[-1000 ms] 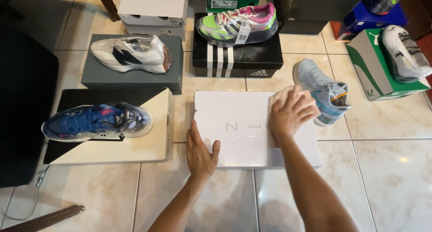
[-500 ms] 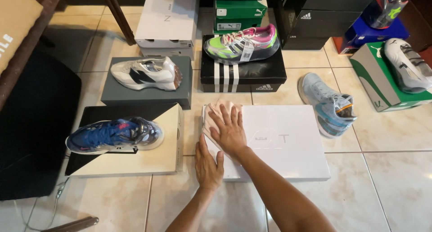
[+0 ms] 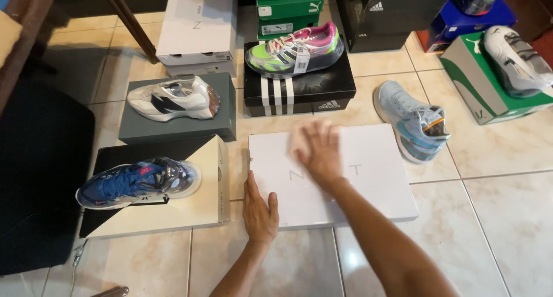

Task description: The person wipes the surfaces of white shoe boxes with a cloth. They rotate the boxes to clean multiple sides, including the top, sides, and bottom, and handle a light blue sneaker briefly before returning to wiping the boxes.

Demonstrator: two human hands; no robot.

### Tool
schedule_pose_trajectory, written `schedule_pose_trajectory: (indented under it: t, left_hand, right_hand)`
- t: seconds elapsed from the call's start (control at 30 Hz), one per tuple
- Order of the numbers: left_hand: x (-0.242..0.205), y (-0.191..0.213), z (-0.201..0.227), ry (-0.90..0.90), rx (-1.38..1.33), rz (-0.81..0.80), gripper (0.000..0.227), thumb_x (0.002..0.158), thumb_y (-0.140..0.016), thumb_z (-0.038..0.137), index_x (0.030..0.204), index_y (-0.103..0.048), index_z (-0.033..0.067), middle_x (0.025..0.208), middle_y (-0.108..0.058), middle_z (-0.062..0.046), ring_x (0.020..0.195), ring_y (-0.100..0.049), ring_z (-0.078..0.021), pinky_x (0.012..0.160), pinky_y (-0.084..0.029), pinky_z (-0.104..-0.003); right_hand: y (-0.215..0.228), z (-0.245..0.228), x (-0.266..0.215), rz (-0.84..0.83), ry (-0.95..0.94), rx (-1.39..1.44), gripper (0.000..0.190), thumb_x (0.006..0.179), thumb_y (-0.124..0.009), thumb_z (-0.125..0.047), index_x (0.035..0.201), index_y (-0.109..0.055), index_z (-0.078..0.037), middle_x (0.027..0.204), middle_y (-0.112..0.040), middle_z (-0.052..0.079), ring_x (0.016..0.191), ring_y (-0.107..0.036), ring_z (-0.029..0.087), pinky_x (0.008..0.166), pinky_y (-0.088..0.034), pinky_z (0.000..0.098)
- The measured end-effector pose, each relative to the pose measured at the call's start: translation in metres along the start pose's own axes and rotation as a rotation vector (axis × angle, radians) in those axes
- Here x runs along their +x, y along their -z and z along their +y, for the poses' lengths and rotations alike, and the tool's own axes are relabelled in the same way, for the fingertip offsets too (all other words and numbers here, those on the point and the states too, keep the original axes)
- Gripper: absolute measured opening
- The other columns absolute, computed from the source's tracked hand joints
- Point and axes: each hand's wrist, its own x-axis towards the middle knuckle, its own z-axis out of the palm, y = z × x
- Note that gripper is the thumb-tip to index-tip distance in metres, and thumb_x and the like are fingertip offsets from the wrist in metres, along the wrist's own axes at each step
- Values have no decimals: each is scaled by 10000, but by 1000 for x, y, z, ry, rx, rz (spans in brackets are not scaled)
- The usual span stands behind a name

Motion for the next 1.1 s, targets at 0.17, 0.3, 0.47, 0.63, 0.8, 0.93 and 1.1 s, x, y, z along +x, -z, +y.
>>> schedule_pose_trajectory:
  t: [0.17, 0.3, 0.47, 0.63, 0.8, 0.93, 1.1]
  left_hand:
    - [0, 0, 3, -12, -29, 61, 757, 1042, -238, 504, 1538, -217, -68, 1494, -406, -335, 1295, -532, -460, 1022, -489, -477]
    - [-2, -11, -9, -14, -4, 103, 710, 1057, -245, 463, 1541, -240, -56, 1476, -445, -325, 1254, -575, -443, 986, -517, -469]
    - [-3, -18, -18, 60, -26, 64, 747, 1020, -244, 501, 1602, -249, 33, 1544, -390, -267, 1400, -436, -441, 1075, -429, -527]
    - [-3, -20, -17, 43, -54, 125, 738, 1015, -300, 485, 1588, -292, 20, 1505, -433, -285, 1360, -479, -463, 1061, -443, -537]
    - [-1, -14, -14, 48, -136, 176, 666, 1030, -365, 409, 1575, -325, 29, 1489, -477, -263, 1330, -527, -427, 1064, -454, -498]
    - [-1, -12, -15, 62, -217, 200, 617, 1056, -319, 341, 1582, -294, 19, 1516, -483, -243, 1361, -511, -386, 1107, -425, -458]
    - [3, -13, -13, 51, -232, 222, 634, 1056, -309, 347, 1593, -235, 19, 1564, -423, -255, 1406, -453, -396, 1147, -386, -456]
  right_hand:
    - [5, 89, -36, 244, -557, 220, 719, 997, -230, -584, 1603, -216, -197, 1679, -168, 176, 1518, -49, 485, 1224, 1, 604]
    - [-20, 106, -37, 325, -535, 157, 698, 1018, -330, -522, 1580, -290, -110, 1631, -272, 249, 1497, -139, 531, 1204, -61, 627]
    - [-37, 114, -34, 359, -599, 104, 720, 989, -375, -601, 1591, -325, -209, 1631, -318, 151, 1481, -229, 537, 1205, -149, 670]
    - [-32, 102, -29, 357, -623, 110, 717, 994, -387, -556, 1599, -310, -178, 1638, -299, 181, 1474, -217, 569, 1196, -129, 692]
    - [-10, 24, -8, 368, -639, 27, 706, 1012, -440, -487, 1615, -341, -133, 1638, -310, 246, 1464, -186, 609, 1176, -125, 710]
    - [-21, -52, 8, 311, -368, -22, 699, 998, -465, -471, 1607, -349, -148, 1645, -277, 246, 1462, -183, 613, 1182, -139, 695]
    - [-39, -86, -7, 278, 65, 115, 701, 978, -413, -544, 1612, -313, -265, 1650, -271, 195, 1468, -209, 593, 1182, -160, 698]
